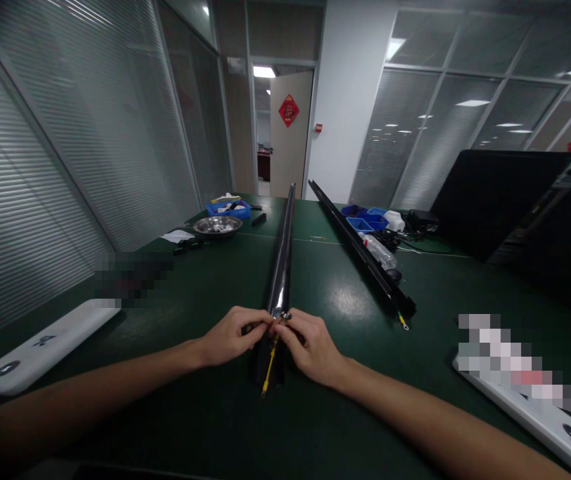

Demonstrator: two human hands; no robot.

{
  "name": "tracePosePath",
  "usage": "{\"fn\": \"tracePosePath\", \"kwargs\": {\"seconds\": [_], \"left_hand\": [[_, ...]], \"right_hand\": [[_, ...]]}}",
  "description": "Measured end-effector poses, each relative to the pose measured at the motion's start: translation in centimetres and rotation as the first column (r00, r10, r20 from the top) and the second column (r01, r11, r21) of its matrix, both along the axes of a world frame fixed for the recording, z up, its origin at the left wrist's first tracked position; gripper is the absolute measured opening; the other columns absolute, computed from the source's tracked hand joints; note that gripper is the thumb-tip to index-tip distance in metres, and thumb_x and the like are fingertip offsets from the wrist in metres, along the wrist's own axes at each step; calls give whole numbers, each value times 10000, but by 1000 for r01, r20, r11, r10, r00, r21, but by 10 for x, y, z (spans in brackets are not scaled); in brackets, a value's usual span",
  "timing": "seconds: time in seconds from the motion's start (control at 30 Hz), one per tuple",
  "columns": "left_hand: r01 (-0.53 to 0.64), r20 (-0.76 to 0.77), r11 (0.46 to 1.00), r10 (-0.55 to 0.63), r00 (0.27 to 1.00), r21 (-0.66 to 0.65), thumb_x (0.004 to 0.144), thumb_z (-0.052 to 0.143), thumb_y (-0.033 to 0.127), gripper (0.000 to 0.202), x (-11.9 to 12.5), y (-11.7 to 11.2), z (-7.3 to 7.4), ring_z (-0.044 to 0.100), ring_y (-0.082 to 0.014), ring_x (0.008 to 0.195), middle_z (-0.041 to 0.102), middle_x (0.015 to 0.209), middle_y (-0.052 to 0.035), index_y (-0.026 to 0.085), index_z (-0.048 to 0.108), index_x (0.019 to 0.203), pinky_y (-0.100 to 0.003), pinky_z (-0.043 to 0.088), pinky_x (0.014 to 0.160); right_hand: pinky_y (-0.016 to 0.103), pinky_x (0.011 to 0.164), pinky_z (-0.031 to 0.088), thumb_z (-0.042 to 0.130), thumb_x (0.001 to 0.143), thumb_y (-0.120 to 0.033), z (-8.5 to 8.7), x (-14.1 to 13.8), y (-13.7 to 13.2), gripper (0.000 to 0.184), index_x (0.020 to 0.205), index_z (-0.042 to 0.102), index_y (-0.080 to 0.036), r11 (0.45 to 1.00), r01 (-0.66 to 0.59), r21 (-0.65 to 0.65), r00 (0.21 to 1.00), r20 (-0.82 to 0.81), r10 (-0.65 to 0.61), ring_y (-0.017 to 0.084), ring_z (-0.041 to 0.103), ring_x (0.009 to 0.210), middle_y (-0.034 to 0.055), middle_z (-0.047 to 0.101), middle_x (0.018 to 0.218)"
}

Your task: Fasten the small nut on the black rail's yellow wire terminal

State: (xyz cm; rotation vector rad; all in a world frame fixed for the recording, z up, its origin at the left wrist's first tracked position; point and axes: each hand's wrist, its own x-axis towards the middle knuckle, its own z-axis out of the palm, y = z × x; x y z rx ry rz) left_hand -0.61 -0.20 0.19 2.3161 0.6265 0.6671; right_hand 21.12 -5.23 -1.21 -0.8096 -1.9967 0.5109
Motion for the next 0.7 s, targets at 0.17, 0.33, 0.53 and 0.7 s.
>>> {"fn": "tracePosePath", "kwargs": {"seconds": [0.17,0.33,0.53,0.7], "left_hand": [[7,11,1000,-7,1000,4,1003,492,181,228,1,-1,1,586,-106,675,677,828,-22,127,713,1001,-187,423,632],[0,8,1000,0,1000,13,1004,497,184,219,0,-1,0,592,-107,682,681,837,-20,128,709,1011,-192,427,643],[-2,-5,1000,2,1000,3,1001,494,189,239,0,1,-2,597,-110,676,685,838,-23,125,720,1040,-192,427,628],[3,5,1000,-3,1000,8,1000,494,175,230,0,1,-2,604,-110,698,683,852,-21,125,716,1029,-188,431,642]], "right_hand": [[307,727,495,464,1076,-248,1,0,0,256,966,687,-190,1000,-11,-10,1000,-7,11,184,626,777,48,653,861],[301,735,495,468,1073,-238,1,1,0,245,971,685,-184,1000,-18,-11,1000,-17,18,180,631,795,48,656,882],[291,701,474,493,1065,-234,1,0,0,217,975,681,-175,1000,7,-2,1000,-10,-7,171,609,751,37,640,838],[300,725,481,488,1066,-225,-1,1,1,221,979,686,-179,1000,-7,-5,1000,-7,7,177,623,786,47,655,867]]}}
